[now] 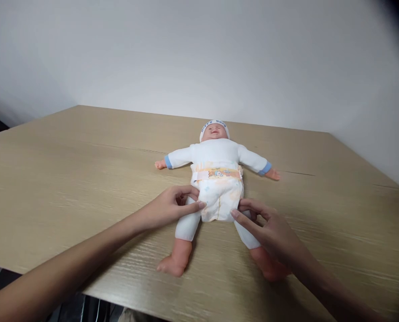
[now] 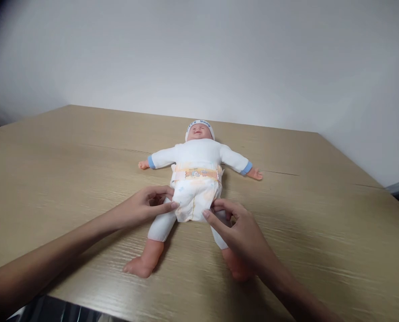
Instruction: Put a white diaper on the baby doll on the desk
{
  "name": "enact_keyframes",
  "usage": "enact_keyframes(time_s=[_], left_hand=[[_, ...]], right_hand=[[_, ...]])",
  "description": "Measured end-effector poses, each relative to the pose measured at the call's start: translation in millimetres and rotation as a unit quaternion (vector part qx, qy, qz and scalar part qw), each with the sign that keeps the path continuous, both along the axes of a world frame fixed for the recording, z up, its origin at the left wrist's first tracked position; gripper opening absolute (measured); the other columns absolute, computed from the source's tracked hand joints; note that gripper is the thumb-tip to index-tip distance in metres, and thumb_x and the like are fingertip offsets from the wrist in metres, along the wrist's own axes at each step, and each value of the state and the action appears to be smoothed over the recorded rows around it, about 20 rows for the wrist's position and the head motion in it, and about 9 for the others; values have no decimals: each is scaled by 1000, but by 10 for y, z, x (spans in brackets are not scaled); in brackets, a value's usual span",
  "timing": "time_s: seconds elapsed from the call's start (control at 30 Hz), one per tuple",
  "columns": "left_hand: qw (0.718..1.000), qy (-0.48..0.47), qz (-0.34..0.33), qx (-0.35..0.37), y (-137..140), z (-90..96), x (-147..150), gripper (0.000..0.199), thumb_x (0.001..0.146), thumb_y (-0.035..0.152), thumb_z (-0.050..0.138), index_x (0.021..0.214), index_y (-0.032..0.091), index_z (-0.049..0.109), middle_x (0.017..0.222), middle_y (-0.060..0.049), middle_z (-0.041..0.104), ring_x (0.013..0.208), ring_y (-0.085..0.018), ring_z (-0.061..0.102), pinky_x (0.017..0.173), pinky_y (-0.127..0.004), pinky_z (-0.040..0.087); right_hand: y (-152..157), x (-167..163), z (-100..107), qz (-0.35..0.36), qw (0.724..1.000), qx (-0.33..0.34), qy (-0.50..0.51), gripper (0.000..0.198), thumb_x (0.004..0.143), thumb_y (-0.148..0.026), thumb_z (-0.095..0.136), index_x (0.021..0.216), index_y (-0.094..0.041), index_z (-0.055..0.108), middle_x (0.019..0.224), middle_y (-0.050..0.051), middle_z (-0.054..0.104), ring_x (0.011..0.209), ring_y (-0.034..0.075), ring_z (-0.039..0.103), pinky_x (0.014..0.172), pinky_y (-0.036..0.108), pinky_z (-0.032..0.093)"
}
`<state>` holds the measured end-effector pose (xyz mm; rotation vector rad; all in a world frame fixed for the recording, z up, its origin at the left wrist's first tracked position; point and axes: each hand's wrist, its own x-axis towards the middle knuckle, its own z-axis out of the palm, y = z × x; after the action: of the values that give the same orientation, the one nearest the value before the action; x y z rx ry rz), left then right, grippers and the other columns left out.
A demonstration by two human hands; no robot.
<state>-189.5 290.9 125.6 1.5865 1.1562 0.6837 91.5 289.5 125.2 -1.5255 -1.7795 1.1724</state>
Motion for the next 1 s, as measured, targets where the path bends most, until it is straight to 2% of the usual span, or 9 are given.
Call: enact_keyframes(time_s=[0.23,0.43,0.6,0.7,0.8,0.87,1.0], left_hand=[[1000,-9,-11,-10,-17,75,11,39,94,55,69,104,18,73,95,-5,67,81,-15,56,70,-26,41],[1000,21,-11,1,-25,69,10,45,93,61,68,109,19,71,99,-5,66,87,-18,59,73,-28,44],[999,23,-29,-5,10,67,9,46,94,62,65,106,17,72,96,-6,66,84,-18,57,71,-29,42],[999,20,-26,-4,19,63,23,45,93,61,67,103,18,73,91,-4,65,78,-16,53,67,-27,39],[1000,6,-8,3,10,21,48,43,92,60,69,99,18,72,88,-3,65,78,-15,54,67,-27,38],[1000,-27,-2,-10,2,-24,67,43,92,59,71,102,17,73,96,-5,68,84,-18,59,71,-28,43],[994,-97,12,-42,-4,-108,92,42,91,55,73,111,17,72,111,-9,71,99,-23,65,82,-33,50]], right_hand=[[-15,-9,-3,8,1000,20,-16,48,87,-69,67,108,-26,76,108,6,70,98,26,62,85,38,48],[-23,-12,-10,6,1000,16,-12,49,87,-69,69,114,-29,74,113,4,69,101,24,61,94,40,46],[-11,9,-23,26,999,30,-26,46,89,-68,67,99,-24,72,96,4,66,87,21,57,78,36,44],[0,3,-34,43,999,16,4,44,91,-66,66,94,-23,68,86,1,61,79,17,53,72,32,42],[18,-9,-80,43,997,-19,65,42,91,-64,70,105,-24,67,91,0,65,82,15,56,74,30,45],[38,-9,-128,24,993,-36,112,46,88,-62,74,110,-23,63,98,1,69,86,15,60,74,29,47],[74,11,-200,-17,985,-62,157,55,83,-61,81,112,-22,55,96,3,72,86,17,64,70,29,48]])
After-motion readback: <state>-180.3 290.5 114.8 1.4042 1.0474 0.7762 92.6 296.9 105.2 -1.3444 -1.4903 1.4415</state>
